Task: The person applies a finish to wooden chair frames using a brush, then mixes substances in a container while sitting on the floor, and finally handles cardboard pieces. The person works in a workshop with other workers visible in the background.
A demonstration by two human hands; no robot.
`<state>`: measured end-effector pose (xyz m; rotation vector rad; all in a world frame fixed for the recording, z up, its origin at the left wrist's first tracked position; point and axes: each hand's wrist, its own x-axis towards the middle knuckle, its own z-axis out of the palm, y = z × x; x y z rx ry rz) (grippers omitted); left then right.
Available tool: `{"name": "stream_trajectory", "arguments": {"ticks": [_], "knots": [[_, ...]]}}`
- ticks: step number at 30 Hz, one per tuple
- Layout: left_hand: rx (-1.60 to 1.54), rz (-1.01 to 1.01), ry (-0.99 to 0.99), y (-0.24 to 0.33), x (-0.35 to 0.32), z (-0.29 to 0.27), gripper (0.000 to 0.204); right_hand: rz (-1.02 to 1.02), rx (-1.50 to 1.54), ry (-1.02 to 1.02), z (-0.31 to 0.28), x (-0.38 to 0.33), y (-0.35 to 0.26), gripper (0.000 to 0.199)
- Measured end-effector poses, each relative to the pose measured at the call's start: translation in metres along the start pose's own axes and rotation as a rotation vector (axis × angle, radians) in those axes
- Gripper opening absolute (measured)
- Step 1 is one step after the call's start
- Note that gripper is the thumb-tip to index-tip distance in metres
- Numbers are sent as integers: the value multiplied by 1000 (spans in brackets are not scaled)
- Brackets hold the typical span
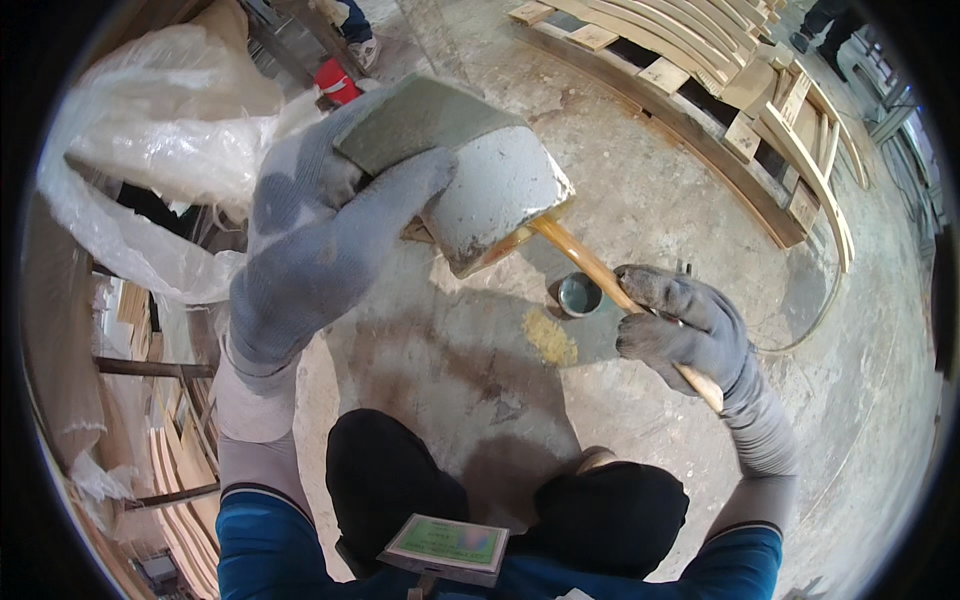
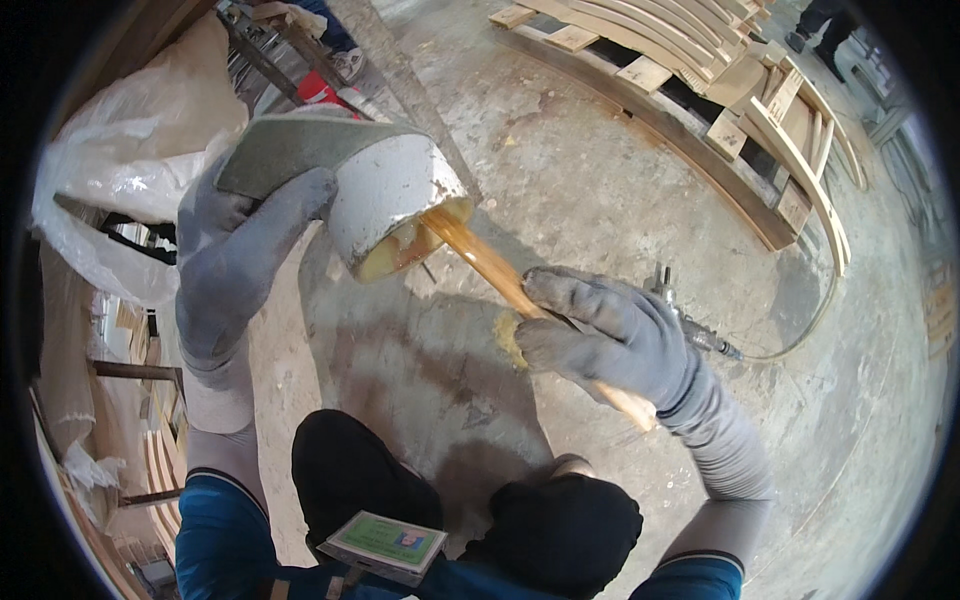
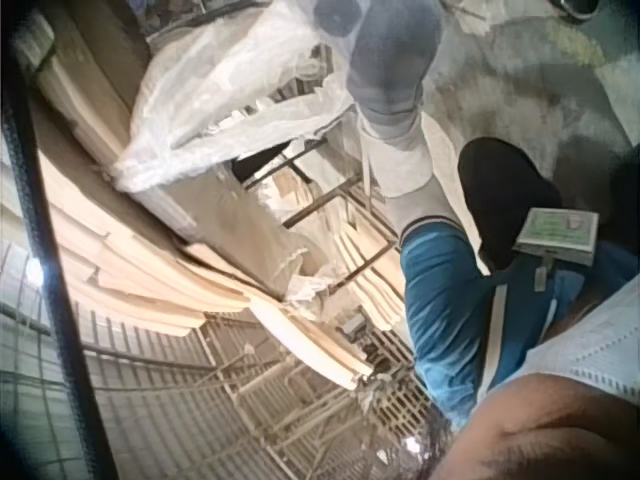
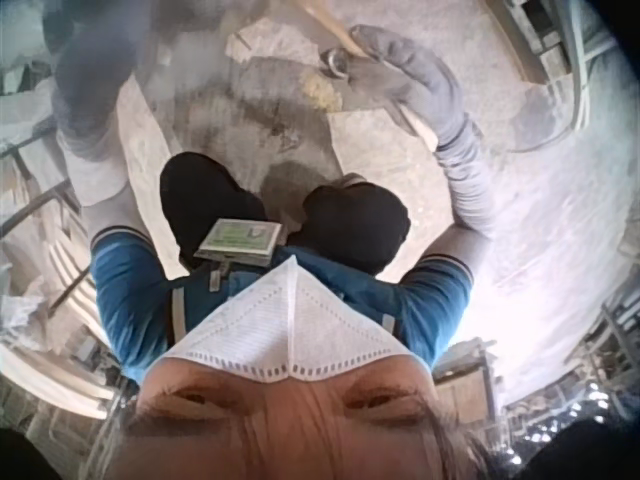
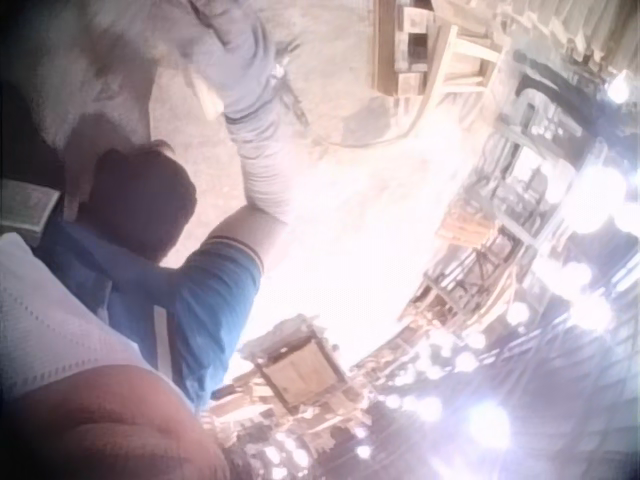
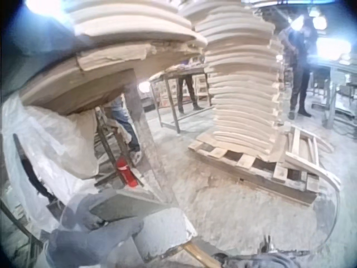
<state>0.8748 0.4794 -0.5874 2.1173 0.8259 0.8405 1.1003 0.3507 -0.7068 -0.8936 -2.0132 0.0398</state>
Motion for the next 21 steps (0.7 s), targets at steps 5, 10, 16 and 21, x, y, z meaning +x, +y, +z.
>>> {"name": "stream_trajectory", "arguments": {"ticks": [5, 10, 16, 21], "knots": [[-201, -57, 70, -24, 24, 17, 21, 396, 307, 262, 33, -20, 13, 27], [-256, -93, 38, -51, 45, 32, 22, 840, 1080, 832, 79, -30, 15, 27], [-351, -37, 73, -93, 60, 59, 22, 958, 1486, 1241, 102, -19, 17, 24], [-428, -90, 161, -126, 51, 84, 20, 1057, 1772, 1423, 111, -21, 4, 20]]}}
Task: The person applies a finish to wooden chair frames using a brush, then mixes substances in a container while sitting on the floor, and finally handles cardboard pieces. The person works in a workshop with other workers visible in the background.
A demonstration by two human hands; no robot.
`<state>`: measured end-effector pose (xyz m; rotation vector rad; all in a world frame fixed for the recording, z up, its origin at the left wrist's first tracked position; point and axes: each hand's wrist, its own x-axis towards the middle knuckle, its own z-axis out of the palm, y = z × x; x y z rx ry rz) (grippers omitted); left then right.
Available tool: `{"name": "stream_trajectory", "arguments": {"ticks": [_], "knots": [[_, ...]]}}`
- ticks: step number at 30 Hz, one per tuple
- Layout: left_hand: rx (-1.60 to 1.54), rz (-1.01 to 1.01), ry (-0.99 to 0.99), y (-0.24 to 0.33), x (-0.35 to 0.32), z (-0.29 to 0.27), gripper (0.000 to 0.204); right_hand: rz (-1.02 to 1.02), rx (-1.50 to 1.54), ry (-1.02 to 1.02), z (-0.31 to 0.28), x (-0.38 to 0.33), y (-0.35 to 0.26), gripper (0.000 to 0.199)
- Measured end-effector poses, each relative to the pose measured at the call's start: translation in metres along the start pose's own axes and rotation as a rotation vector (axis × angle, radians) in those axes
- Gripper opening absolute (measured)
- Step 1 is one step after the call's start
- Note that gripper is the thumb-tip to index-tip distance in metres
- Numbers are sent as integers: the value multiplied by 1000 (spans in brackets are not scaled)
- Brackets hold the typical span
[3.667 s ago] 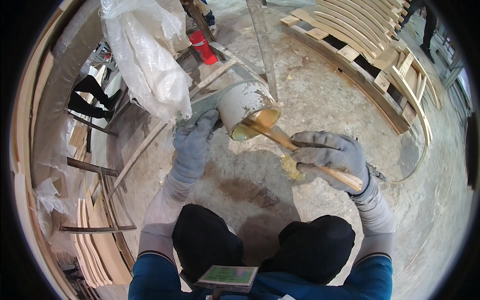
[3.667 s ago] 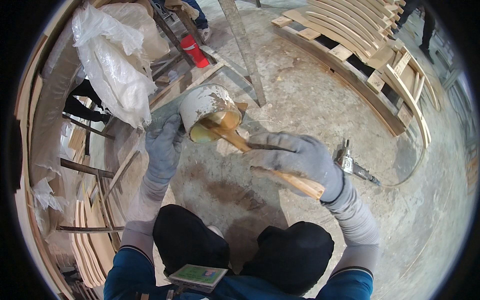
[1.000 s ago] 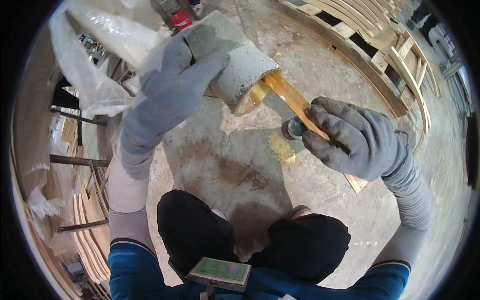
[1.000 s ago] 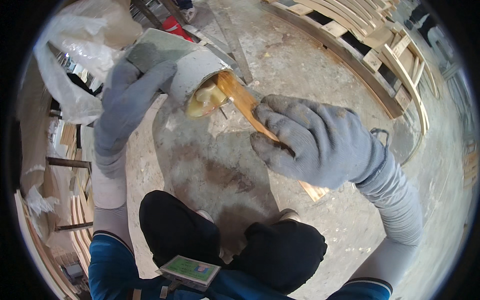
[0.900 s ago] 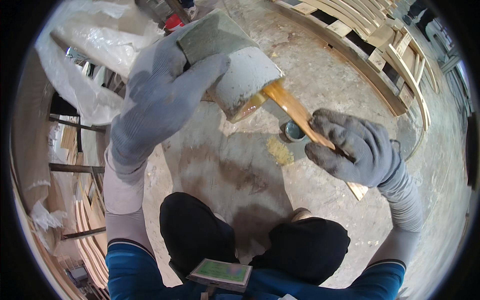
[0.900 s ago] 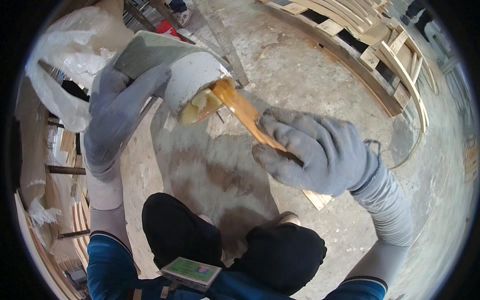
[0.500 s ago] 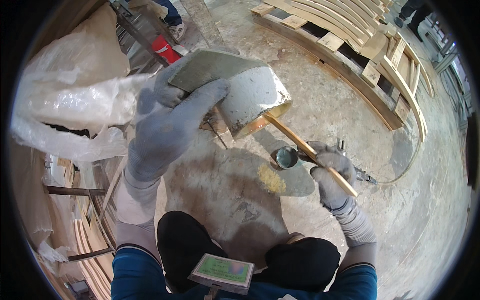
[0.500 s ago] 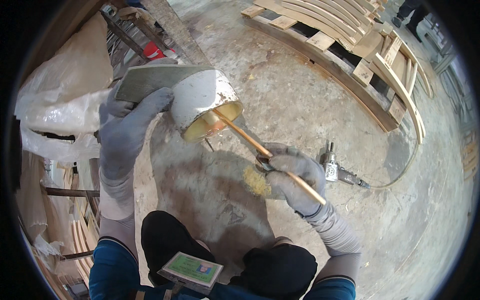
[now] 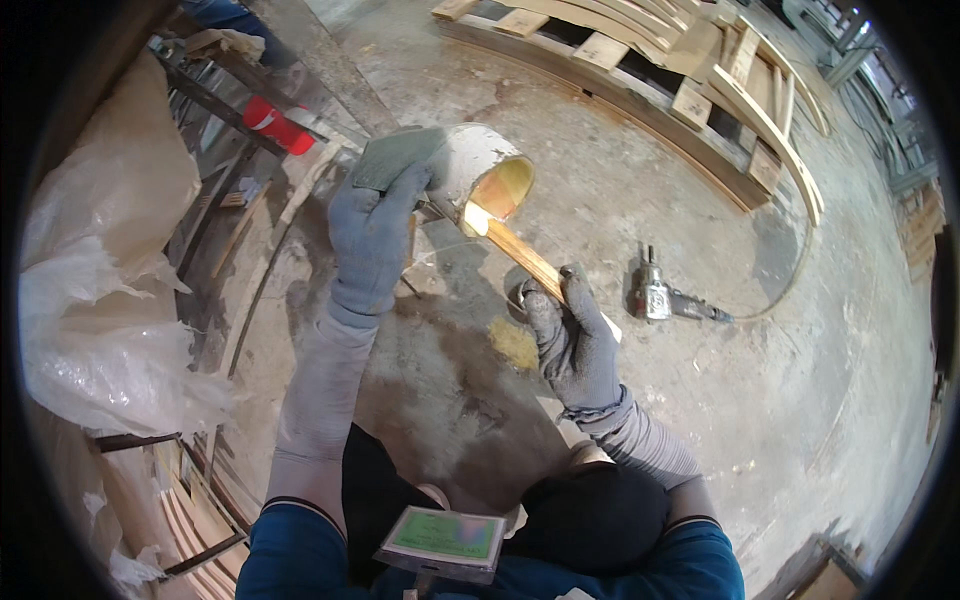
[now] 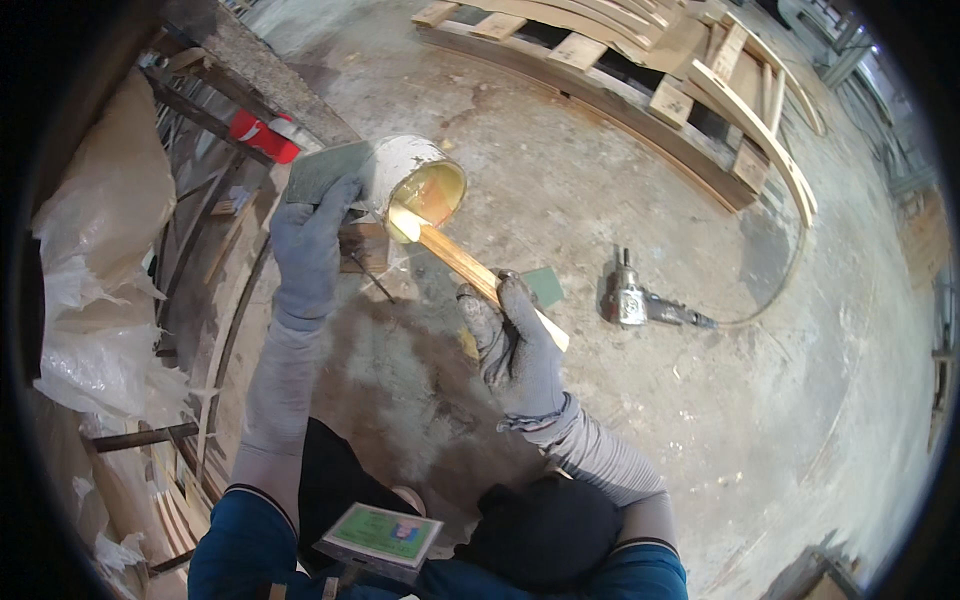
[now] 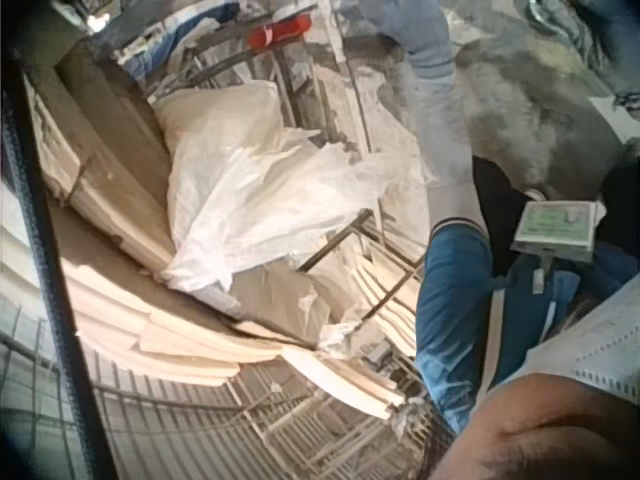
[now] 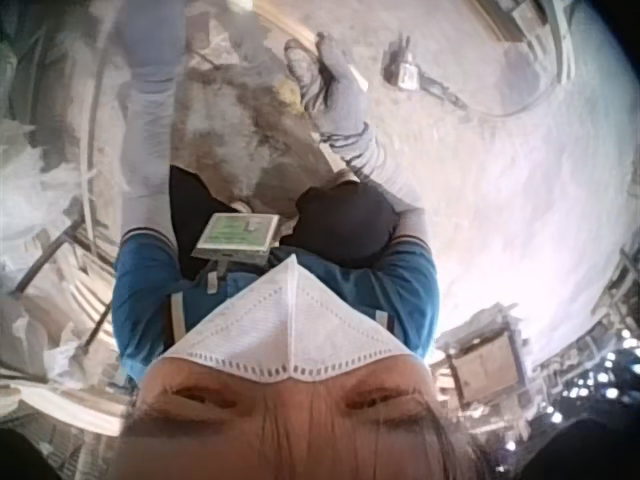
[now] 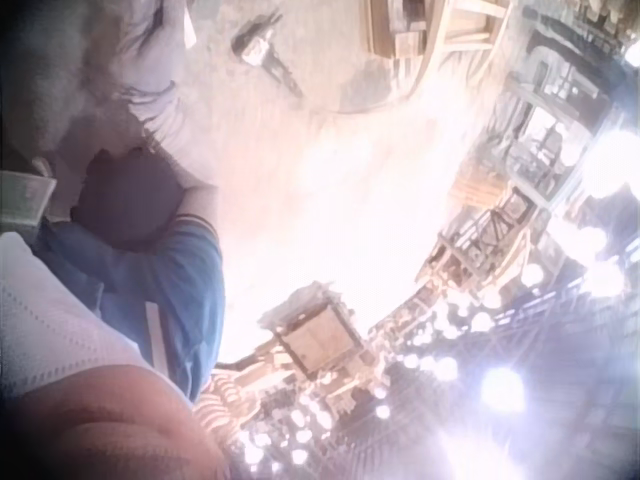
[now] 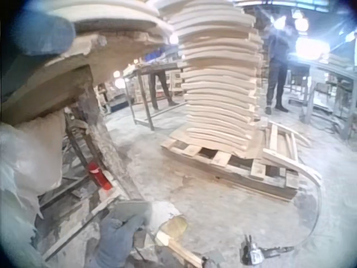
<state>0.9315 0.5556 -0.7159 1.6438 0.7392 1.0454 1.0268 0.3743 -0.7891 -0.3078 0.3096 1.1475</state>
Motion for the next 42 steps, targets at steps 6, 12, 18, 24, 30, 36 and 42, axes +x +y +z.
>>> {"name": "stream_trajectory", "arguments": {"ticks": [6, 12, 18, 24, 30, 36, 42], "knots": [[-485, -142, 276, -39, -35, 22, 19, 69, 188, 63, -4, -30, -1, 23], [-808, -252, 244, -50, -59, 21, 27, -11, 92, 64, -16, -58, -5, 24], [-918, -419, 262, -94, -91, -17, 26, -267, -573, 111, 23, -67, -23, 24], [-938, -795, 434, -156, -148, -25, 26, -219, -1152, -241, 84, -6, -13, 32], [-796, -1133, 446, -228, -225, -30, 15, 80, -1188, -231, 70, 117, 83, 37], [-122, -1591, -366, -247, -195, -64, 20, -125, -1676, -277, -11, 229, 123, 30], [596, -1040, -28, -302, -130, -153, 22, -295, -1966, -348, -43, 270, 163, 36]]}}
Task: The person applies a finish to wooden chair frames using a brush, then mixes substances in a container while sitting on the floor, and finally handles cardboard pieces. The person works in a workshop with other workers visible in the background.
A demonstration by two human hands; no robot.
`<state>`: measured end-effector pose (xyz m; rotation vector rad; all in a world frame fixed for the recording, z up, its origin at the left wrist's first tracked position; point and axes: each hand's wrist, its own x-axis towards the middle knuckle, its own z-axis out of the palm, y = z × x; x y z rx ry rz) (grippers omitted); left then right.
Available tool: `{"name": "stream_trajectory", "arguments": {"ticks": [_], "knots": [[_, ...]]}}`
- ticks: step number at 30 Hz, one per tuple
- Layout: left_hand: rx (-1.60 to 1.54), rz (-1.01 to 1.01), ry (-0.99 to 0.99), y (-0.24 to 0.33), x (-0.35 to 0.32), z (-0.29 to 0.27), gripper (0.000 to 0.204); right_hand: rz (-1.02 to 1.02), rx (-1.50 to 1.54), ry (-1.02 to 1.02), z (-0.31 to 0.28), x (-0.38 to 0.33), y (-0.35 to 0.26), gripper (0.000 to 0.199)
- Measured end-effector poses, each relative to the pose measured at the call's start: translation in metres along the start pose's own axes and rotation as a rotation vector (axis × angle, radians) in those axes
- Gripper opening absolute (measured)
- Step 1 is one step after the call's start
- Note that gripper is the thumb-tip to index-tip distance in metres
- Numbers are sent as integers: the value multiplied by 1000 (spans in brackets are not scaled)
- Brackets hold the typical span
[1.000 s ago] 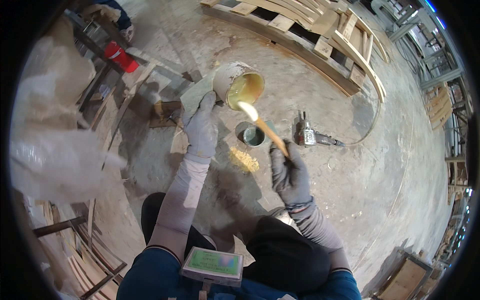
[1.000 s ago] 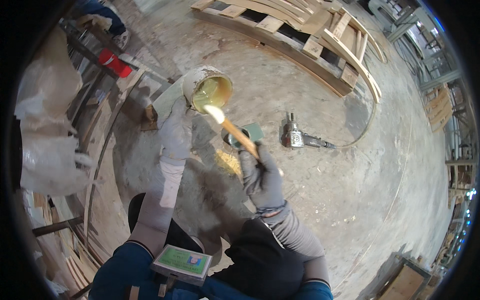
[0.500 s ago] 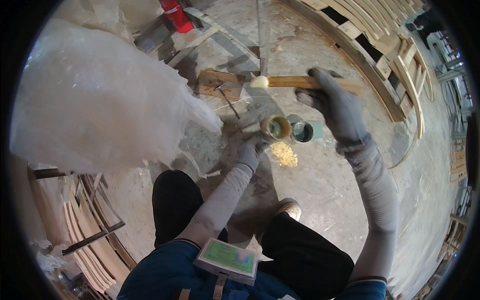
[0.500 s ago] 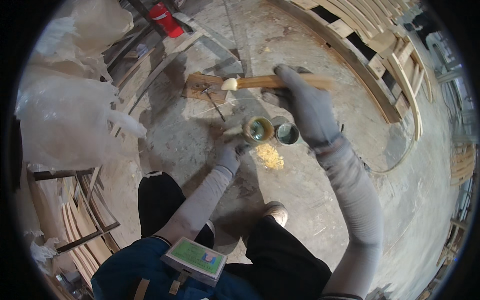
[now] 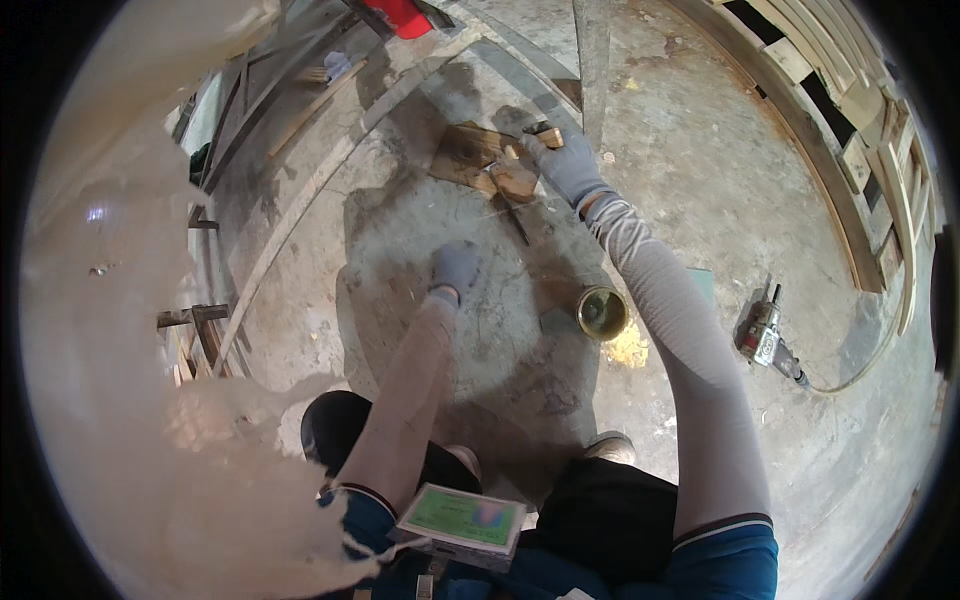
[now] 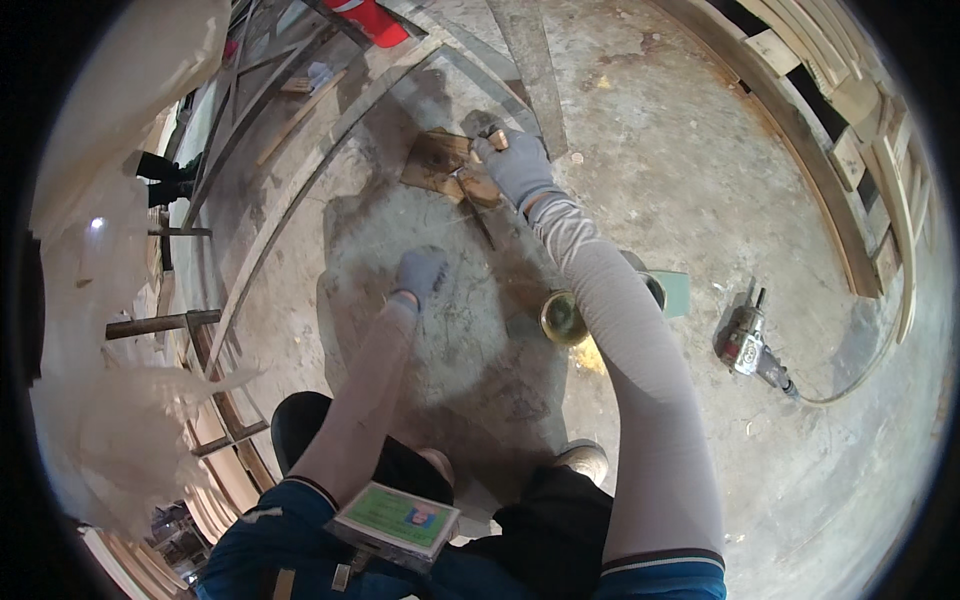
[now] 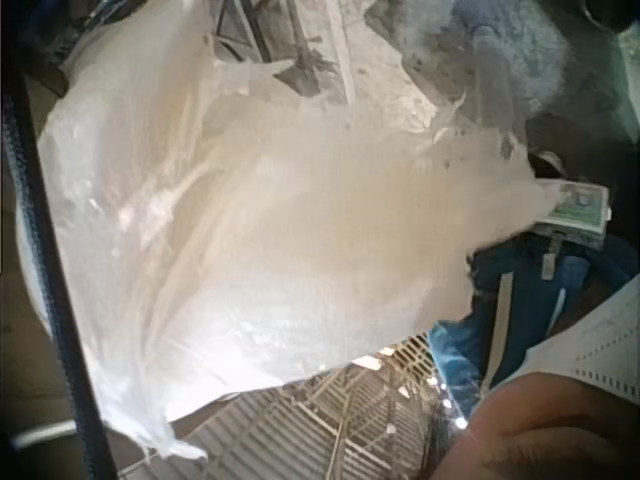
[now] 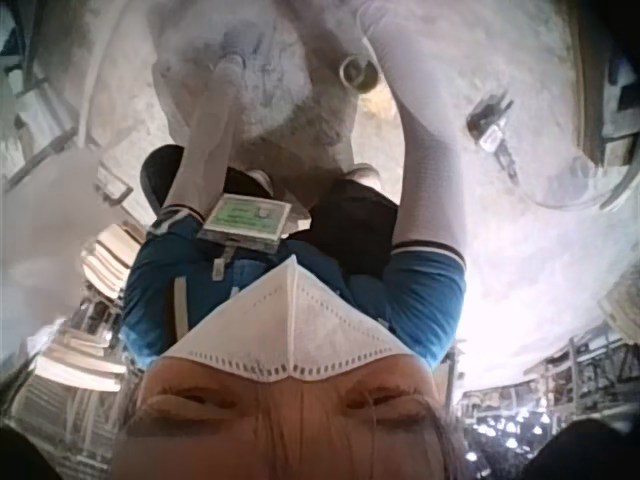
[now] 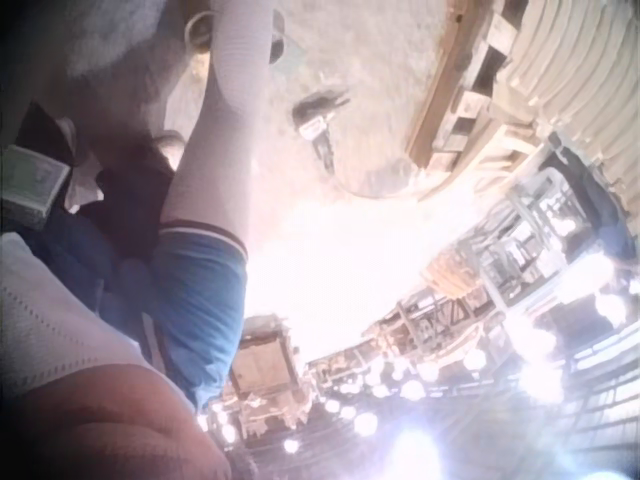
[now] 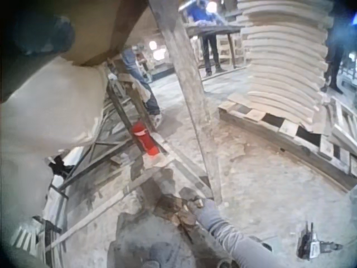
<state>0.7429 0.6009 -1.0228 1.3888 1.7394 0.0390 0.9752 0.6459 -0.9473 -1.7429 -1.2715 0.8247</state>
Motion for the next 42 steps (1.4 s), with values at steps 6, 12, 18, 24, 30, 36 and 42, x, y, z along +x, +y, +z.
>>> {"name": "stream_trajectory", "arguments": {"ticks": [6, 12, 18, 24, 30, 36, 42], "knots": [[285, 218, 628, 16, 68, -60, 38, -155, -281, -190, 9, 22, -21, 27], [270, 269, 502, -29, 119, -151, 27, -239, -113, -276, 26, 22, -69, 18], [-866, 22, 162, 5, 132, -89, 4, -85, -233, -231, 12, 24, -38, 19], [-556, 247, 211, -34, 92, -95, 6, -226, -214, -221, 14, 20, -46, 21], [-998, -26, 213, -38, 31, -22, 12, -204, -241, -244, 19, 19, -40, 21], [-207, 161, 427, 45, -38, 57, 34, -179, -241, -239, 7, 25, -23, 25], [135, 309, 598, 64, -21, 63, 38, -153, -243, -186, 13, 21, -34, 25]]}}
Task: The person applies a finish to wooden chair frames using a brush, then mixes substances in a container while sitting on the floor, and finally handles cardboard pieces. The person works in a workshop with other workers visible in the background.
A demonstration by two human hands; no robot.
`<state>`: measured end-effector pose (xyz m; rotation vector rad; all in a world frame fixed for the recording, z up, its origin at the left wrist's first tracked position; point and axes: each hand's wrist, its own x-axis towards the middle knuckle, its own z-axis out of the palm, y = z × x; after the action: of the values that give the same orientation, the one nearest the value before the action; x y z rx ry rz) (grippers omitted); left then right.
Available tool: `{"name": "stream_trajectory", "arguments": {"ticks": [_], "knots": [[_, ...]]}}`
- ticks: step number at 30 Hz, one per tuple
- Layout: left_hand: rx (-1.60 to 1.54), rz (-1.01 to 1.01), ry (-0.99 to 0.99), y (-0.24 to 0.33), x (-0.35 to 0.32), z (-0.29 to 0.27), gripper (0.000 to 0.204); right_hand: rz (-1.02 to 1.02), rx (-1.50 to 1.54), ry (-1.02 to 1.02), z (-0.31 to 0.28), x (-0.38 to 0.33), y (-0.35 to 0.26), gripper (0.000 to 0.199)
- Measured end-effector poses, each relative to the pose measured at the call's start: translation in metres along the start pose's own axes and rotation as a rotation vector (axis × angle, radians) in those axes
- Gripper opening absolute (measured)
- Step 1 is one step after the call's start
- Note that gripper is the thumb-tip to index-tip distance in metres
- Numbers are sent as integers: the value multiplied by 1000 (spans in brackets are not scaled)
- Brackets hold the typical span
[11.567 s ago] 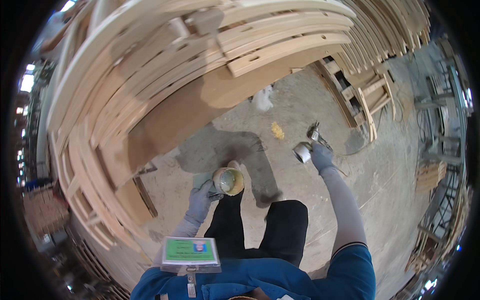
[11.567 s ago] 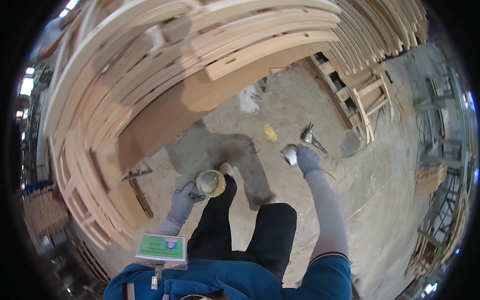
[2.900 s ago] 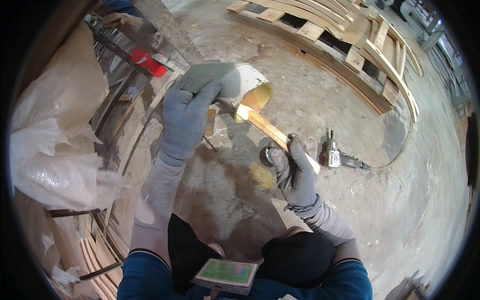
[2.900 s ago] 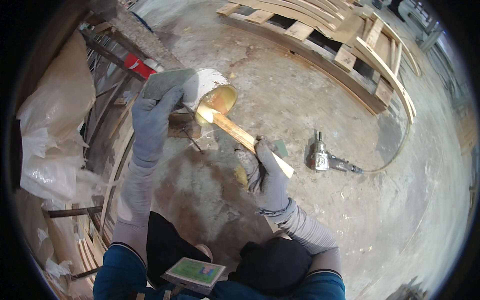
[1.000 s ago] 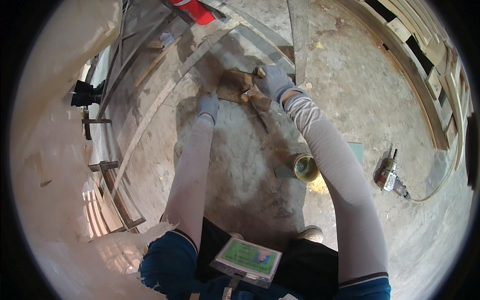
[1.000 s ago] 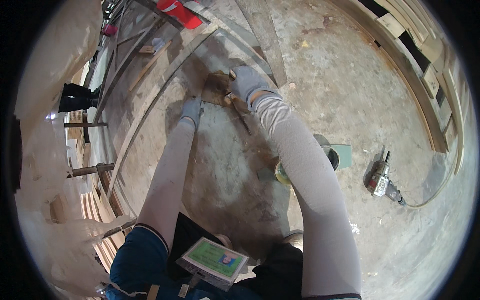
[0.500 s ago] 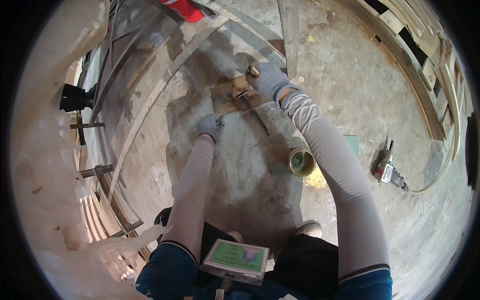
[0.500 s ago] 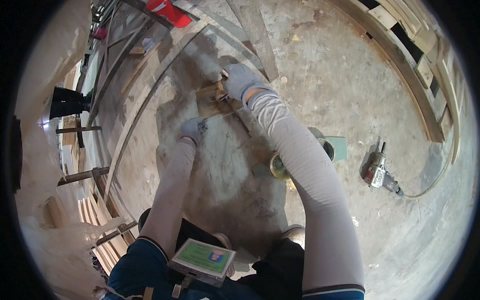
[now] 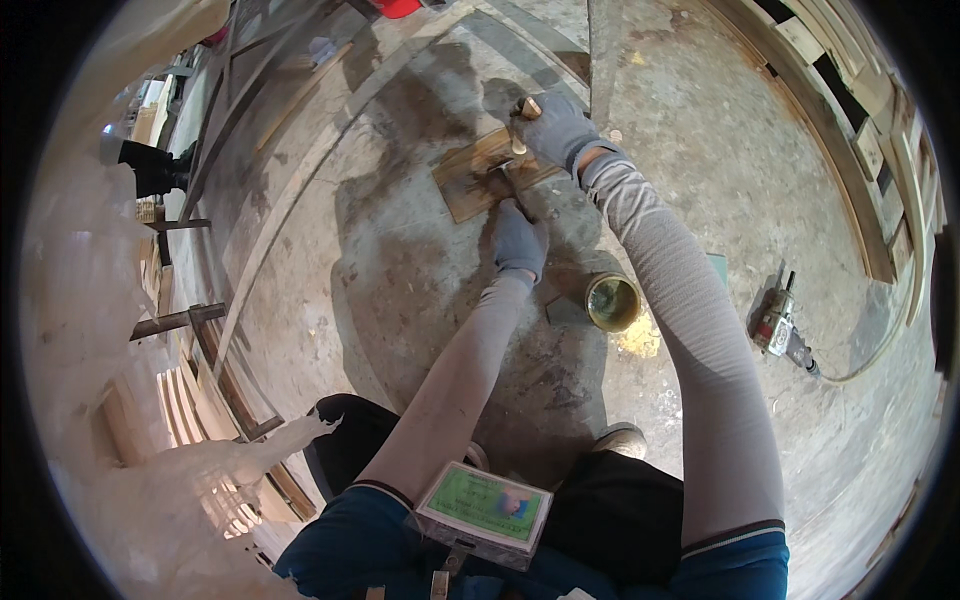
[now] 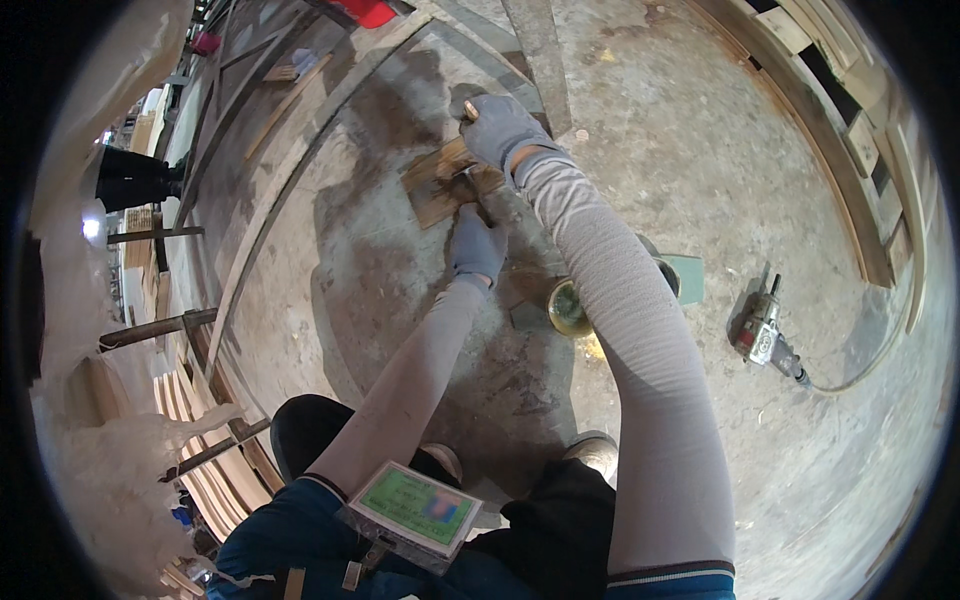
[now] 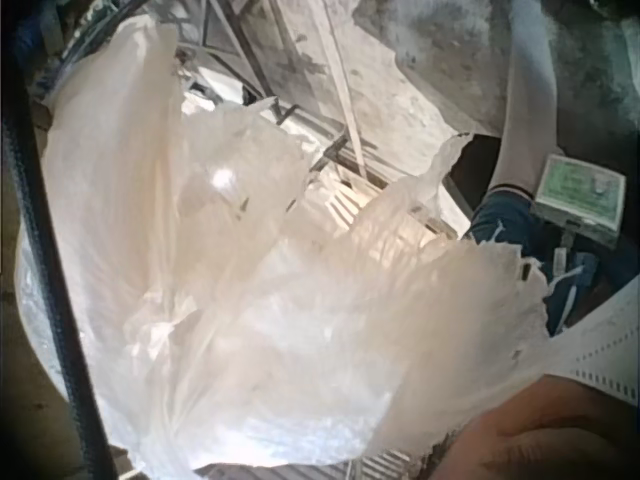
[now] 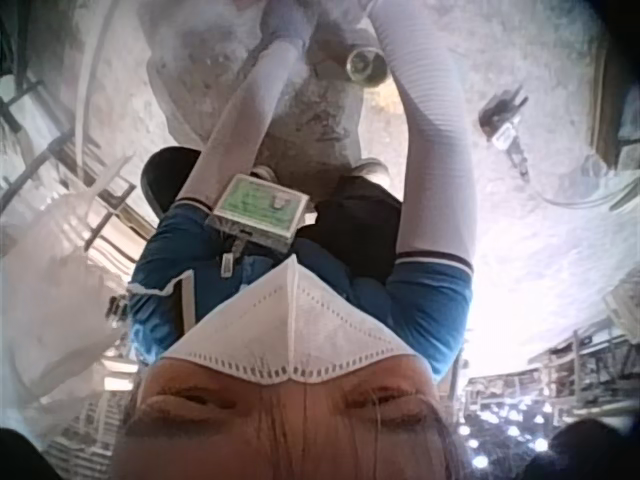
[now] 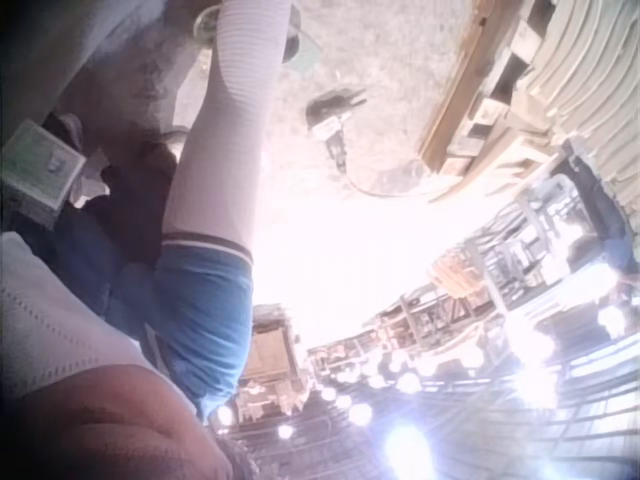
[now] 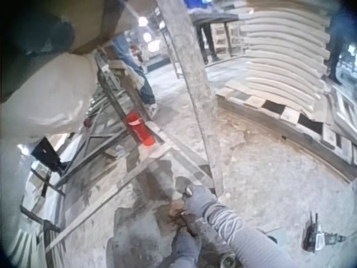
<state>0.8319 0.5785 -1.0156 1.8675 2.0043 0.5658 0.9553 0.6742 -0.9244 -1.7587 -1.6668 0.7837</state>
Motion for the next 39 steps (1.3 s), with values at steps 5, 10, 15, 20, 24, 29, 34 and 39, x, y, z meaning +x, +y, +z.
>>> {"name": "stream_trajectory", "arguments": {"ticks": [5, 10, 15, 20, 24, 29, 34, 39], "knots": [[-33, -71, -234, -39, 7, -15, 31, 11, -21, -23, -1, 2, -2, 28], [-572, -195, -86, -68, -13, -31, 17, -28, -16, 4, 2, 0, 1, 27], [-207, -100, -85, -88, -31, -47, 17, -78, 7, -71, -3, -1, 19, 24], [65, 56, 61, -114, -32, -56, 21, -157, 54, -69, 2, -8, 8, 26], [58, -86, -138, -106, -25, -62, 22, -104, 49, -81, 2, -13, 12, 30], [-131, 22, -4, -83, -35, -68, 24, -146, 60, -124, 1, -20, 12, 33], [-127, 130, 110, -81, -22, -81, 23, -121, 7, -115, -10, -20, -7, 35], [-54, 492, 151, -58, 19, -90, 23, -157, -52, 4, -9, 4, 3, 34]]}}
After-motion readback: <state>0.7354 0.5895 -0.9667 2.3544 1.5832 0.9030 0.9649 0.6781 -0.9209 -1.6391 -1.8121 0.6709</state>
